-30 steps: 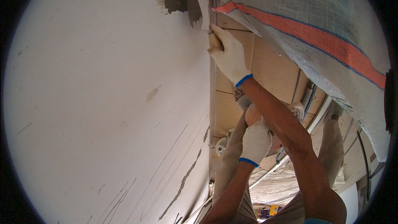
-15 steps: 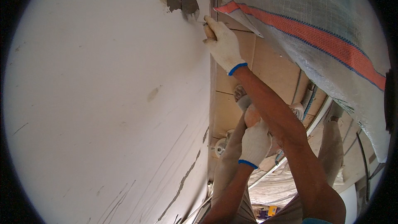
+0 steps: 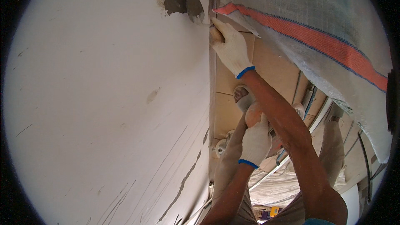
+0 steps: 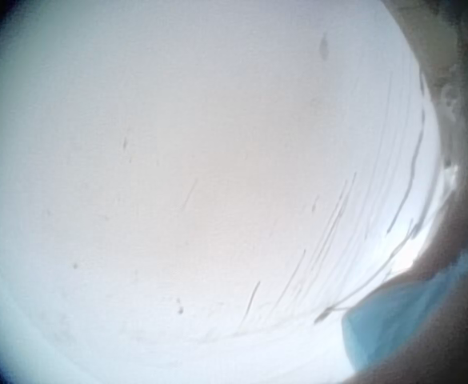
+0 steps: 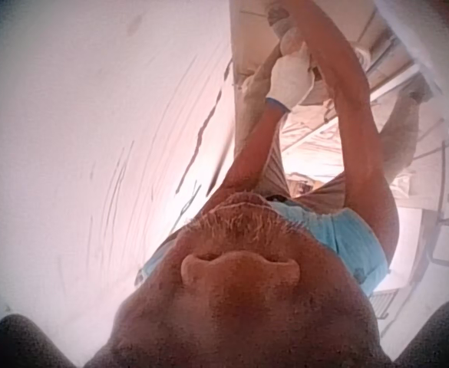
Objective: The person uses a trowel to apply and smooth a dark grey plaster-like substance onto a white wall. They repeatedly scoop the material from a bucket held in the left hand and spread it over a specific damaged area on the wall surface.
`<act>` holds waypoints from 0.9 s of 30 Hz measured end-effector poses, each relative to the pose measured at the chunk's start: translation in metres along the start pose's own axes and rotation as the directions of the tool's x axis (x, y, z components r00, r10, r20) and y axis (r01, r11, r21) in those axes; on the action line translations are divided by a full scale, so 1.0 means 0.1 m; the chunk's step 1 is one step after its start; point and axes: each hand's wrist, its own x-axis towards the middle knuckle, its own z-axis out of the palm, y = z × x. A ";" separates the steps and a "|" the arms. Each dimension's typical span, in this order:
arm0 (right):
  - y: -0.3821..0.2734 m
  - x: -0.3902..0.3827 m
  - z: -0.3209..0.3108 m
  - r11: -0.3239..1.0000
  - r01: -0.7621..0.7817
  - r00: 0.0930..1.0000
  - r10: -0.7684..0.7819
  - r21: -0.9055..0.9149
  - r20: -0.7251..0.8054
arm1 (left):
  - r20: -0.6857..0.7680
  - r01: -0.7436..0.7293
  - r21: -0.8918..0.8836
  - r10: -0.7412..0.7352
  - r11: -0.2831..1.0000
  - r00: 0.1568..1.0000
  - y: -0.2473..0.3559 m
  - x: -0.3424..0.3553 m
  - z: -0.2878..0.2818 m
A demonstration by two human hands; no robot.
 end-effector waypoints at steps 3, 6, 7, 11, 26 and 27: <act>-0.04 -0.10 -0.02 1.000 -0.023 0.999 0.023 -0.014 0.023 | -0.026 -0.012 -0.027 0.012 1.000 1.000 -0.04 -0.01 0.02; -0.02 -0.18 -0.04 0.999 -0.003 1.000 0.004 -0.049 0.004 | -0.028 -0.013 -0.013 0.013 1.000 1.000 -0.04 -0.02 0.01; -0.01 -0.19 -0.04 0.998 0.010 1.000 -0.010 -0.066 -0.007 | -0.029 -0.012 -0.015 0.012 1.000 1.000 -0.04 -0.01 0.02; -0.01 -0.21 -0.01 0.998 -0.002 1.000 0.003 -0.064 0.015 | -0.031 -0.006 -0.024 0.005 1.000 0.999 -0.08 -0.01 0.05; -0.01 0.03 0.16 1.000 0.030 0.999 -0.030 0.003 -0.017 | -0.031 0.002 -0.024 -0.002 1.000 1.000 -0.03 -0.03 -0.05; 0.01 0.04 0.17 0.999 0.038 0.999 -0.038 0.023 -0.027 | -0.034 -0.011 -0.028 0.010 1.000 0.999 -0.04 -0.03 -0.03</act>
